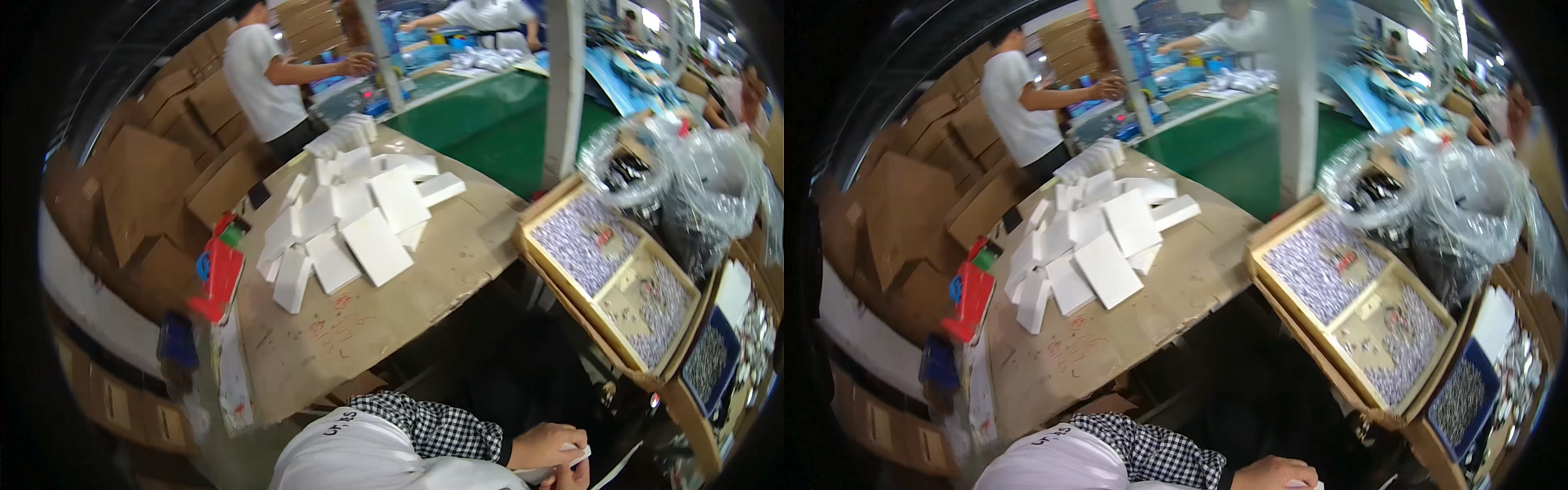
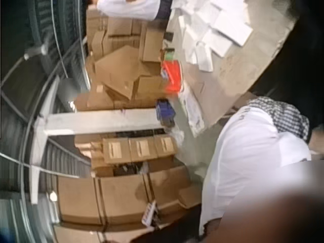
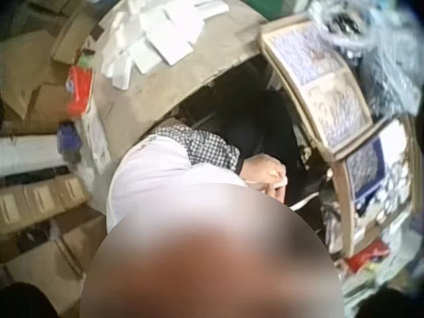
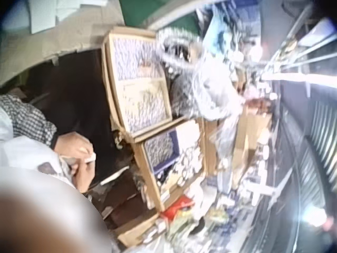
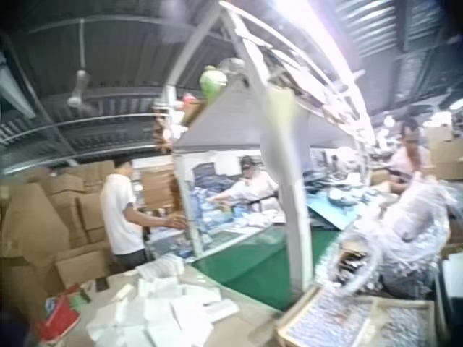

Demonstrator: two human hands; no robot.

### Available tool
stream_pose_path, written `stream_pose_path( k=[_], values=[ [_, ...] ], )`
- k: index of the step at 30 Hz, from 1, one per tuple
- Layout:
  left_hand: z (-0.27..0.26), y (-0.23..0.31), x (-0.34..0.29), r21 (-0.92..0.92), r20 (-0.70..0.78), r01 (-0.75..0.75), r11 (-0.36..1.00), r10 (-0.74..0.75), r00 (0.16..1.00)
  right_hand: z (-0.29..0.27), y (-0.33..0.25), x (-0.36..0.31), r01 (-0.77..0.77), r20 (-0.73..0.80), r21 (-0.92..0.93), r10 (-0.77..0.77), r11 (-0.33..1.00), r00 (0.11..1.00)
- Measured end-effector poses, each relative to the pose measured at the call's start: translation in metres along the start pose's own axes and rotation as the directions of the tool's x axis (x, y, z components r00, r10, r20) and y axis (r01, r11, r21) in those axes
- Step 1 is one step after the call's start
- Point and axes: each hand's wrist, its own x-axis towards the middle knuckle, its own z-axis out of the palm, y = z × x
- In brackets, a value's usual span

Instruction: The person assembles small electronic components into white rectangular boxes. They pick up components from trays, place them inside the boxes, and seal the boxes with tape. The process is repeated for multiple units.

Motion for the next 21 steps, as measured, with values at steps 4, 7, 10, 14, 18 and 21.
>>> stream_pose_path(
  k=[4,7,10,14,18,21],
  values=[
    [-0.016,-0.01,0.001,-0.102,0.084,0.099,0.99,-0.09,0.992,0.006,-0.01,0.012,0.016,0.127,0.021,-0.018,1.0,0.992],
    [-0.048,0.007,0.006,-0.176,0.149,0.186,0.967,-0.16,0.976,0.007,-0.02,0.017,0.077,0.201,-0.001,-0.076,0.997,0.977],
    [-0.105,0.043,-0.004,-0.156,-0.14,-0.057,0.986,0.035,0.99,0.007,-0.031,0.021,0.162,0.191,-0.111,-0.139,0.981,0.972],
    [-0.196,0.104,-0.02,0.493,-0.457,-0.147,0.857,0.399,0.795,0.006,-0.033,0.025,0.14,0.243,-0.158,-0.099,0.977,0.965],
    [-0.303,0.143,-0.031,0.913,-0.381,0.127,0.387,0.7,0.605,0.003,-0.022,0.026,0.129,0.306,-0.162,-0.075,0.978,0.949],
    [-0.387,0.142,-0.045,0.944,-0.295,0.311,0.111,0.703,0.647,0.0,-0.014,0.026,0.118,0.304,-0.199,-0.053,0.973,0.951]
  ],
)
